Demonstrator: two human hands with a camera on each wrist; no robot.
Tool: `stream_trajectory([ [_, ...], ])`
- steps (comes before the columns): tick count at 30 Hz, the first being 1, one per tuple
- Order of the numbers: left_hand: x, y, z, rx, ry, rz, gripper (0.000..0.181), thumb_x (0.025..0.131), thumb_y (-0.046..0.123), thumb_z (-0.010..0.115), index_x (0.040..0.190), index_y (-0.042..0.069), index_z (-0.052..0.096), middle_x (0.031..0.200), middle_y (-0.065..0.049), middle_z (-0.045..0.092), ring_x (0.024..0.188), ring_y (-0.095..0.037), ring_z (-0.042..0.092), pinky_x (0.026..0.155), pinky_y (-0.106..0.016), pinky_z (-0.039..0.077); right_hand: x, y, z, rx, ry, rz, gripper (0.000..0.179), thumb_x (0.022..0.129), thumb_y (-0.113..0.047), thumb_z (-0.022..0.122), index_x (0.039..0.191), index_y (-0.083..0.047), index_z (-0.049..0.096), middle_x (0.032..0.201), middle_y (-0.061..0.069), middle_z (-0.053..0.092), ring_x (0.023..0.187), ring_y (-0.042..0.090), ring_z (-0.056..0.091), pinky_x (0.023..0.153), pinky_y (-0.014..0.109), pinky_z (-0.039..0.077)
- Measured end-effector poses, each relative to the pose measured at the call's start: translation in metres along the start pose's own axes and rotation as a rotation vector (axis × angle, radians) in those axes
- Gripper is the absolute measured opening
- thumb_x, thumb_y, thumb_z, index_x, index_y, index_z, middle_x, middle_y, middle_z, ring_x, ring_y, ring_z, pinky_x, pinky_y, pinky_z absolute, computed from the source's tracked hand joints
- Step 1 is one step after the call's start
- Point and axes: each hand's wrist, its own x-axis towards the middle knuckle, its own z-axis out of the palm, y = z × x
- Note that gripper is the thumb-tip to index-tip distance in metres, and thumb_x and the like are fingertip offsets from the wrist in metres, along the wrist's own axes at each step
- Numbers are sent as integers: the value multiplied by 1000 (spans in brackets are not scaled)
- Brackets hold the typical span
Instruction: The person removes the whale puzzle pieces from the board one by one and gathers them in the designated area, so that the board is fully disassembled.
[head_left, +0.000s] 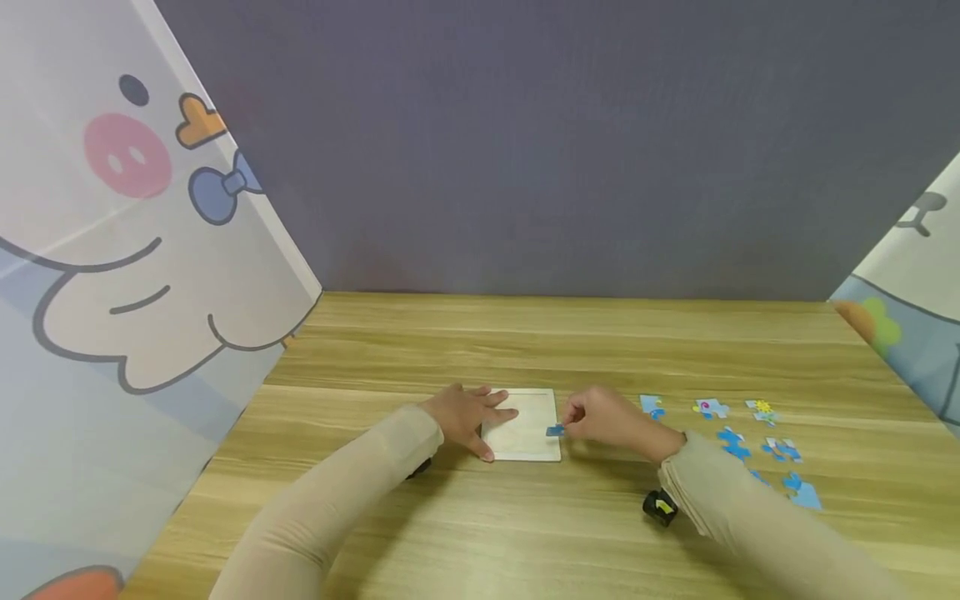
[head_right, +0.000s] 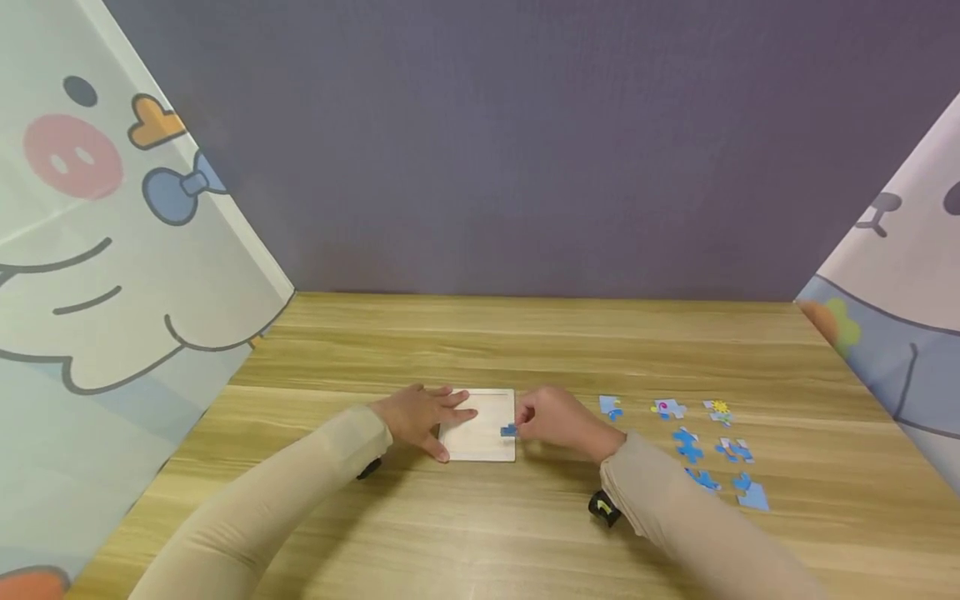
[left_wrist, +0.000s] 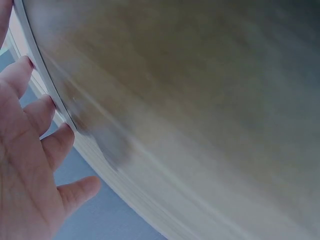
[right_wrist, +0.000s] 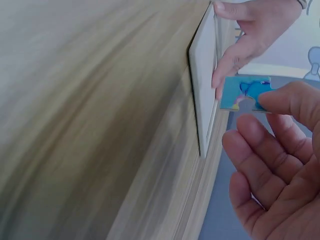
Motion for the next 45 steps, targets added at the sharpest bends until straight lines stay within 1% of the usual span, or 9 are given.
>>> stream_trajectory([
  [6,0,-1,-3,13,17,0,83,80,58,64,151,32,31,159,2,15,144,-23,18,110,-58,22,-14,6,-10,-39,33,-26,11,76,0,66,72,-10,64,69,-8,58,59,4,44,58,24,45],
  [10,0,0,-1,27,16,12,83,80,59,64,151,31,31,159,1,17,144,-24,20,110,-57,23,-26,11,-15,21,23,-12,9,76,0,67,75,-7,63,67,-9,57,58,3,46,56,23,44],
  [13,-1,1,1,23,21,14,83,80,59,64,151,31,32,158,1,18,143,-24,21,109,-57,24,-34,16,-18,101,3,24,9,79,0,68,84,-2,61,63,-8,52,54,3,41,53,23,41],
  [17,-3,2,0,10,28,11,83,79,58,64,151,30,32,158,1,18,144,-24,21,109,-57,23,-46,26,-25,148,-15,61,26,82,-1,67,105,9,60,64,-5,55,53,3,40,53,23,40],
  [20,-4,2,-1,0,20,7,82,80,57,64,151,30,32,159,1,18,144,-24,20,110,-58,22,-54,32,-31,148,-33,75,35,85,-3,67,114,13,59,71,-2,62,59,5,50,56,23,45],
  [26,-3,3,-1,9,8,-8,83,80,57,64,151,31,31,159,1,17,144,-24,20,110,-57,22,-73,44,-45,199,-97,102,33,86,0,63,113,17,58,74,1,67,68,10,61,62,26,50],
  [32,-1,6,-2,36,-3,-32,83,80,58,64,151,32,30,159,3,17,143,-23,21,111,-55,22,-88,53,-61,334,-205,139,35,87,3,60,115,23,52,73,7,66,65,14,60,64,27,52],
  [40,-3,11,-5,31,-2,-54,83,80,56,66,151,33,30,158,2,18,143,-25,22,110,-56,23,-95,69,-71,497,-319,125,33,86,10,51,113,27,45,71,0,64,66,11,63,65,26,55],
  [45,-4,14,-6,34,-6,-72,82,80,54,67,151,33,30,158,3,19,143,-24,23,110,-56,24,-95,73,-68,507,-336,163,34,86,9,50,114,27,45,70,-2,61,64,8,60,63,24,54],
])
